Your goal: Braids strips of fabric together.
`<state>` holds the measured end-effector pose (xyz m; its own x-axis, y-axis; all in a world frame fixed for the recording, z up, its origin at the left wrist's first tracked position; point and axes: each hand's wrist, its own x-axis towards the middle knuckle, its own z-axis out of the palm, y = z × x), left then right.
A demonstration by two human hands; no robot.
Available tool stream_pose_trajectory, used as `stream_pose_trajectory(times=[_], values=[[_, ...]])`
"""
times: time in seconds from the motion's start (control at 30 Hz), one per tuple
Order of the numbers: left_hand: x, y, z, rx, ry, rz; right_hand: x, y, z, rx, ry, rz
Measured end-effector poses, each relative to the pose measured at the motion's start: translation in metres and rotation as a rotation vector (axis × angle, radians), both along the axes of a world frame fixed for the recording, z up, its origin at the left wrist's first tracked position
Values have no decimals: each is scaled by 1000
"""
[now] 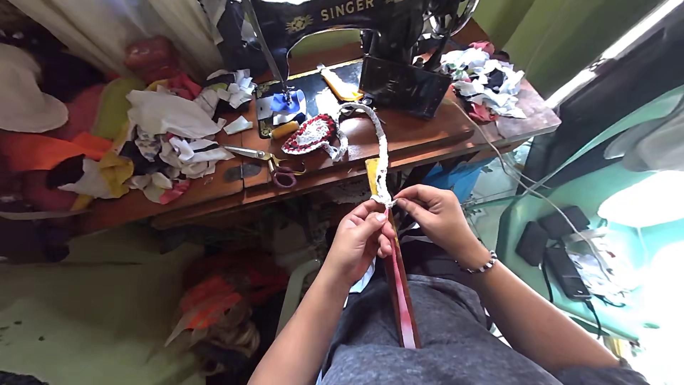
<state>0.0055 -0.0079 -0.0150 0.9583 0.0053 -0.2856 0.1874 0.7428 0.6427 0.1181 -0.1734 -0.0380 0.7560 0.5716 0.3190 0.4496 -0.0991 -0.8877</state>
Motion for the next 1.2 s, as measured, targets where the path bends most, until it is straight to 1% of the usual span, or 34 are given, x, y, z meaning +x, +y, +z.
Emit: stream_pose_trajectory(times=[0.1, 0.17, 0.3, 0.43, 0.67, 0.8, 1.0, 1.2], values=[[2, -1, 1, -2, 12, 15, -11, -4, 1, 57, 68, 62], [3, -3, 1, 12, 31, 34, -20, -6, 2, 76, 50, 76], [8, -4, 5, 77, 65, 38, -32, -6, 3, 47, -16, 42], [12, -2, 6, 120, 86, 38, -38, -2, 6, 75, 71, 50], [13, -3, 5, 85, 120, 93, -45, 1, 4, 143, 219, 63], [13, -5, 6, 87, 132, 108, -44, 0, 3, 151, 267, 59], [12, -2, 2, 62, 98, 73, -19, -3, -9, 74, 182, -41], [11, -4, 3, 71, 90, 68, -3, 10, -9, 43, 69, -66]])
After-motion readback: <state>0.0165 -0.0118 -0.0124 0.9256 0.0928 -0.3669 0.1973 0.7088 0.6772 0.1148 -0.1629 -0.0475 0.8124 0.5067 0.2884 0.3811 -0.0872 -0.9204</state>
